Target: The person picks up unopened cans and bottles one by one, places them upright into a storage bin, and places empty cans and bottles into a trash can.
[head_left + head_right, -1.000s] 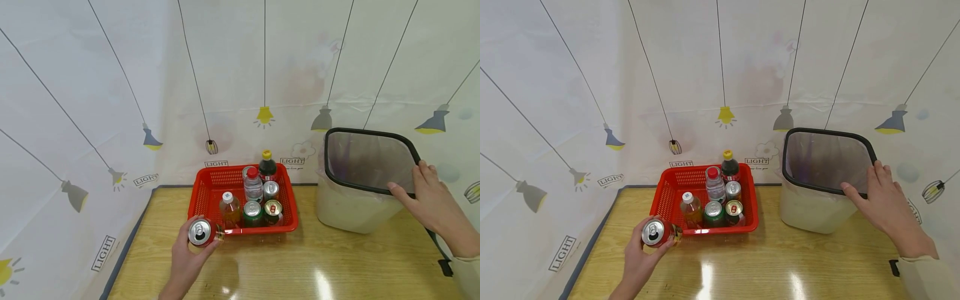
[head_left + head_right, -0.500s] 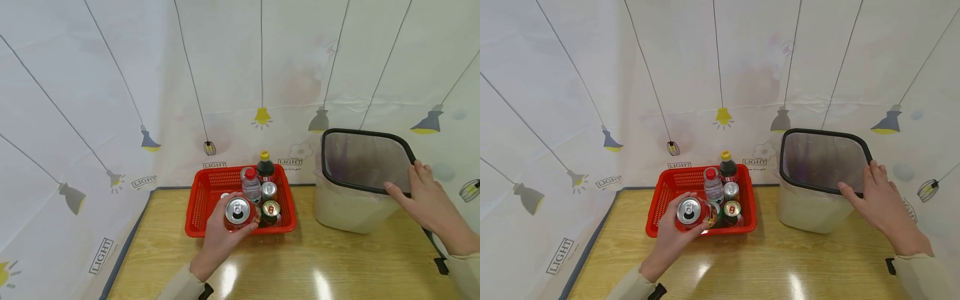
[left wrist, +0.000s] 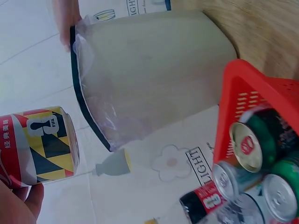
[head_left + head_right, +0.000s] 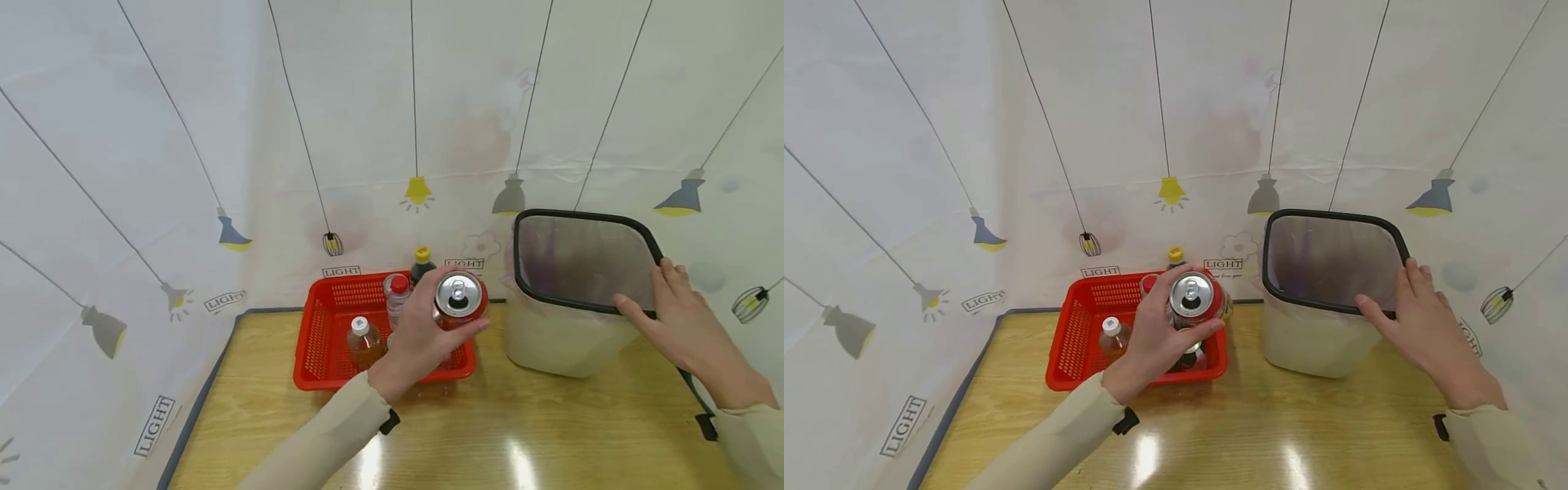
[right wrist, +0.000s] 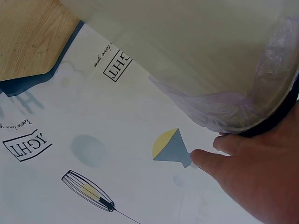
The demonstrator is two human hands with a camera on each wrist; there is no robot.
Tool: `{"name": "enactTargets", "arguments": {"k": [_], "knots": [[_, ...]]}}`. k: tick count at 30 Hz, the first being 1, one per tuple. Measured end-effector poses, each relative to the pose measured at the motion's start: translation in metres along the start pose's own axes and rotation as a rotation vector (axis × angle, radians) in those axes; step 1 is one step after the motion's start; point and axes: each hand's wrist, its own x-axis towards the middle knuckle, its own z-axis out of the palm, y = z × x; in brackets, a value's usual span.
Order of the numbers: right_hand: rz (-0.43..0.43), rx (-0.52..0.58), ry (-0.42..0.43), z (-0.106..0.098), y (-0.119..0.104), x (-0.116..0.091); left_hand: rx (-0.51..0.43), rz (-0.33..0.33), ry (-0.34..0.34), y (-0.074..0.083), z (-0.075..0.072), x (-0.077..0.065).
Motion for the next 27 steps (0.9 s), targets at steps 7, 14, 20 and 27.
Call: {"name": "enactTargets", "arguments": {"k": [7, 14, 20, 27], "knots": [[-0.032, 0.012, -0.018, 0.000, 0.001, 0.000, 0.003, 0.038, -0.026, 0.005, 0.022, 0.023], [-0.057, 0.025, -0.018, 0.001, 0.003, 0.002, -0.008, -0.020, -0.098, 0.007, 0.046, 0.043], [-0.056, 0.020, 0.000, 0.003, 0.003, 0.003, 0.046, -0.040, -0.113, 0.010, 0.072, 0.069], [-0.050, 0.034, 0.011, -0.001, 0.004, 0.003, 0.074, -0.144, -0.037, 0.016, 0.111, 0.098]]}}
